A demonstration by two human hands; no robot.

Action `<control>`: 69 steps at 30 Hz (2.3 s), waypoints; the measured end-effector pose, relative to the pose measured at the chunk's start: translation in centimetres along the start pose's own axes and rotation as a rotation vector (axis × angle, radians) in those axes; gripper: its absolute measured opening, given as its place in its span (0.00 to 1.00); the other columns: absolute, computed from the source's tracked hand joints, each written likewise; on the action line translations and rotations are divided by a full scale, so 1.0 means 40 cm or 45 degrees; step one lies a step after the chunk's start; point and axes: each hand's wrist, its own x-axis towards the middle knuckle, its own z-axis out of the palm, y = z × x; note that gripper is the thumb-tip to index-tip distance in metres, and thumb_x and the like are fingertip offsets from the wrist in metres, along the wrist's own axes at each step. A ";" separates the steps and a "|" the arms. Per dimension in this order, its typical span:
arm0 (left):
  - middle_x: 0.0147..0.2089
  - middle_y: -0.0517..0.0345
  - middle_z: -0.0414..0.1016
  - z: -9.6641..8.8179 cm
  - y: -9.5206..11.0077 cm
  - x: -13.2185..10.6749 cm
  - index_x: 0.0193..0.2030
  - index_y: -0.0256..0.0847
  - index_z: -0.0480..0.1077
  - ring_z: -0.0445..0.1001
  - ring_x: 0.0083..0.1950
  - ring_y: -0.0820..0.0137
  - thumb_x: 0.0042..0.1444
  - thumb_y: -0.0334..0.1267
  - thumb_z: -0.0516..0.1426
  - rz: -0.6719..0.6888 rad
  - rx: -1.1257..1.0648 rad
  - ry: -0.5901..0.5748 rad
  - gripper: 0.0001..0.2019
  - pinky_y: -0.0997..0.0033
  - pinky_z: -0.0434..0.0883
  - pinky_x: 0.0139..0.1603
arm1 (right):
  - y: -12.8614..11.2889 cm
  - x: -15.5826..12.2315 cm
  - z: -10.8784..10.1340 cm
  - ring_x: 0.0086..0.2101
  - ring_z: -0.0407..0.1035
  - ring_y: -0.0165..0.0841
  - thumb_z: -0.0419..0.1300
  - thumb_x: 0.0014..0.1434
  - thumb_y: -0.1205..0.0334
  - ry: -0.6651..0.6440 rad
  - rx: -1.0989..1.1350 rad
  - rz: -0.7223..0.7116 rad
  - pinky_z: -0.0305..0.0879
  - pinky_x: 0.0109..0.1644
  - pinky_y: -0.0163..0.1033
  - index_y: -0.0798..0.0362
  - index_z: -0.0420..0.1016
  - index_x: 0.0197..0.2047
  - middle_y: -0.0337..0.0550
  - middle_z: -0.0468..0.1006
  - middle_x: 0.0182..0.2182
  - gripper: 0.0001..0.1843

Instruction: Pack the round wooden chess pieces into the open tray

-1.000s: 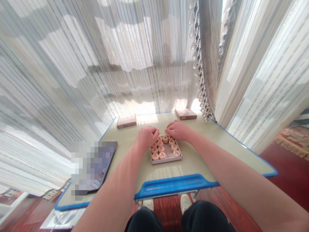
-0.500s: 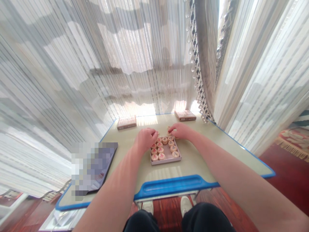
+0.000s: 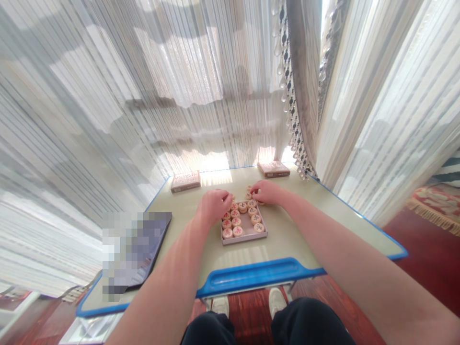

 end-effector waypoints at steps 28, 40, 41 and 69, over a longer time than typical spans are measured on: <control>0.22 0.55 0.69 -0.003 0.000 -0.001 0.18 0.37 0.67 0.57 0.24 0.74 0.54 0.43 0.47 -0.041 -0.019 -0.037 0.19 0.71 0.52 0.27 | 0.000 -0.004 -0.007 0.40 0.69 0.33 0.59 0.51 0.64 0.033 0.138 -0.114 0.64 0.45 0.35 0.53 0.77 0.43 0.41 0.78 0.42 0.15; 0.20 0.56 0.67 -0.002 -0.001 -0.001 0.17 0.38 0.65 0.57 0.24 0.74 0.54 0.42 0.46 -0.043 -0.003 -0.006 0.19 0.71 0.51 0.27 | -0.009 -0.010 -0.020 0.39 0.70 0.35 0.58 0.51 0.61 -0.018 -0.043 -0.076 0.62 0.42 0.34 0.53 0.78 0.39 0.42 0.79 0.39 0.13; 0.20 0.56 0.67 -0.004 0.000 -0.001 0.17 0.38 0.65 0.57 0.24 0.74 0.54 0.42 0.46 -0.044 -0.004 -0.006 0.19 0.71 0.51 0.27 | -0.012 -0.012 -0.023 0.39 0.70 0.35 0.58 0.50 0.62 -0.016 -0.044 -0.034 0.63 0.41 0.35 0.53 0.78 0.39 0.42 0.79 0.39 0.13; 0.20 0.56 0.67 0.005 -0.003 -0.001 0.17 0.37 0.65 0.55 0.24 0.74 0.54 0.43 0.46 -0.022 0.010 0.002 0.19 0.71 0.50 0.27 | -0.151 -0.109 -0.067 0.39 0.67 0.37 0.60 0.47 0.58 -0.163 -0.095 -0.425 0.60 0.45 0.37 0.49 0.80 0.35 0.44 0.72 0.32 0.11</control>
